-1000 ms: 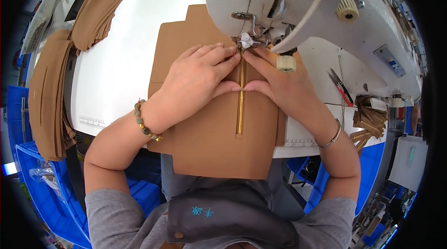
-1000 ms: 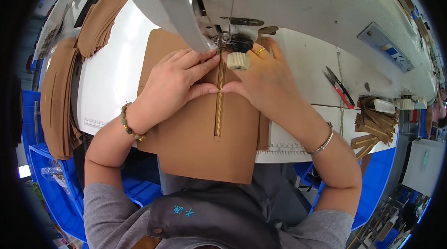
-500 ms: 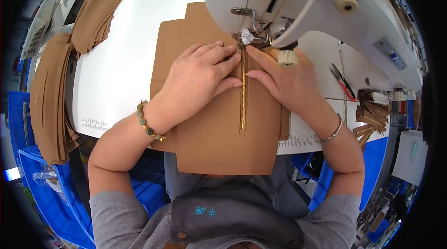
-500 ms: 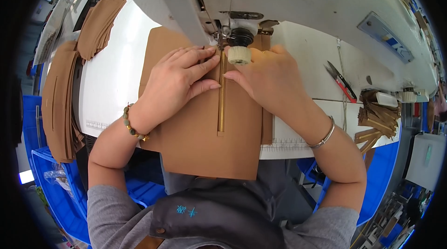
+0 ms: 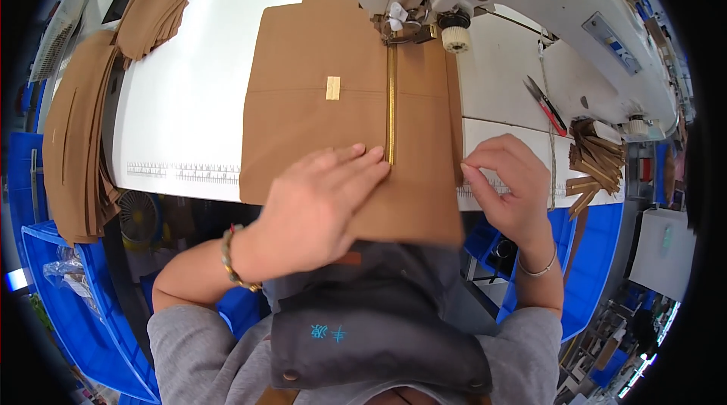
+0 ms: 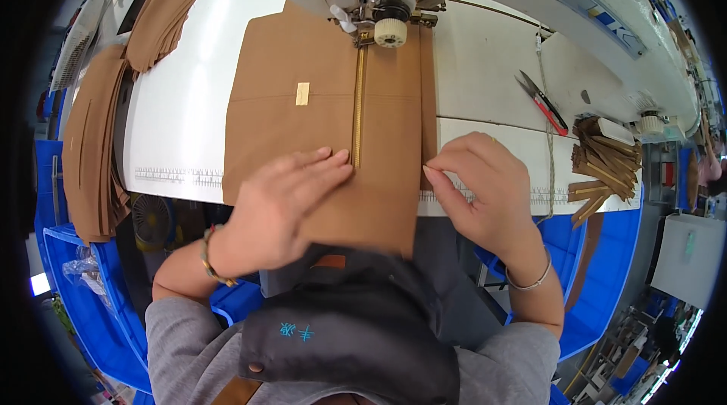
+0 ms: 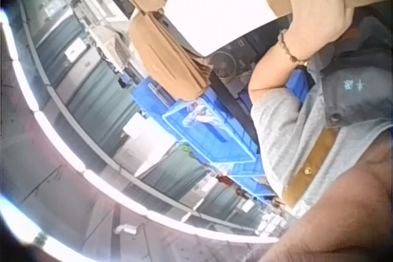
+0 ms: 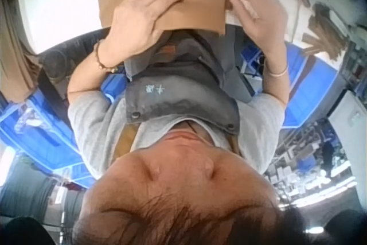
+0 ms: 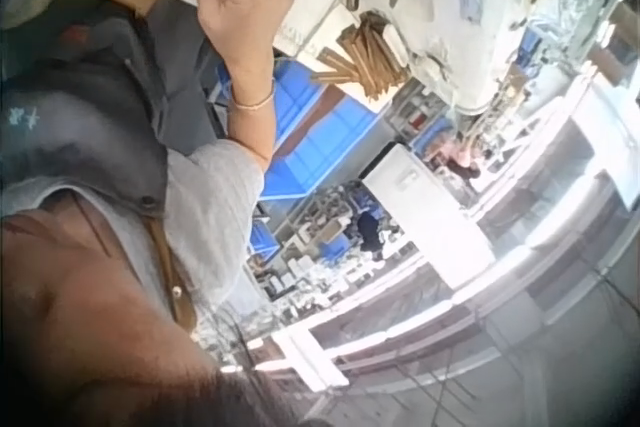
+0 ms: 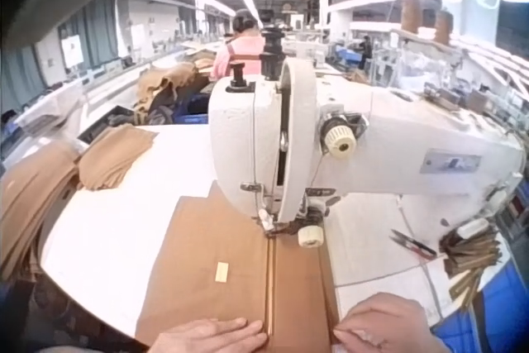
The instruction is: Sewing a zipper onto a leather piece and assembling components of a leather bag using an industrial sewing machine.
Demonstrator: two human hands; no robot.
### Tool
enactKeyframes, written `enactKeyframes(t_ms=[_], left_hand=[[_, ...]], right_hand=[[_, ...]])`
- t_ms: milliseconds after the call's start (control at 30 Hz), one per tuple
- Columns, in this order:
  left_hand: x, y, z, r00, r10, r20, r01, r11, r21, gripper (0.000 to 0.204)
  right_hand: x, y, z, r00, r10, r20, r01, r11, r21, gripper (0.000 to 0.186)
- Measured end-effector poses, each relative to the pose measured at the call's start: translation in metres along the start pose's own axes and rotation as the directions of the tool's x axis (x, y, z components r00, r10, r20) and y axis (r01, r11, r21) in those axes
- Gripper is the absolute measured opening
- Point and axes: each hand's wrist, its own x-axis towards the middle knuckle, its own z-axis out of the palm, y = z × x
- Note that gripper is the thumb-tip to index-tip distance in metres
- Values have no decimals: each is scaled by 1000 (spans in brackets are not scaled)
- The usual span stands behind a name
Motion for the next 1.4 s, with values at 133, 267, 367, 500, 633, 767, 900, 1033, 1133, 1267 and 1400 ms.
enactKeyframes(t_ms=[133,267,367,500,633,767,900,1033,1133,1267,1400], left_hand=[[13,-15,-28,934,-315,170,357,855,-375,23],[19,-15,-27,944,-310,111,326,833,-446,39],[16,-17,-19,955,-293,41,275,828,-489,41],[9,-21,-15,954,-299,28,270,812,-517,40],[8,-23,-12,960,-281,-17,231,820,-524,40],[7,-26,-14,957,-291,-6,244,812,-530,42],[6,-26,-13,948,-319,9,268,781,-564,45],[5,-26,-13,947,-322,15,273,777,-568,47],[5,-26,-14,939,-343,31,298,766,-570,47],[5,-26,-14,936,-352,28,301,754,-584,46],[4,-26,-14,928,-368,56,326,733,-597,47]], right_hand=[[-9,-9,25,984,-167,-69,166,986,-19,19],[-5,-17,52,957,-290,-31,285,953,-102,25],[-1,-18,61,937,-350,-9,346,930,-126,32],[0,-16,64,925,-375,67,380,898,-219,30],[-1,-17,67,928,-369,39,369,907,-205,28],[0,-16,69,915,-402,22,395,886,-243,28],[0,-15,69,919,-395,17,387,889,-245,26],[-1,-16,69,922,-386,5,374,890,-259,25],[-1,-16,68,922,-386,-2,374,895,-244,23],[-2,-16,67,914,-405,-7,390,886,-252,24],[-3,-15,68,915,-404,8,392,881,-264,28]])
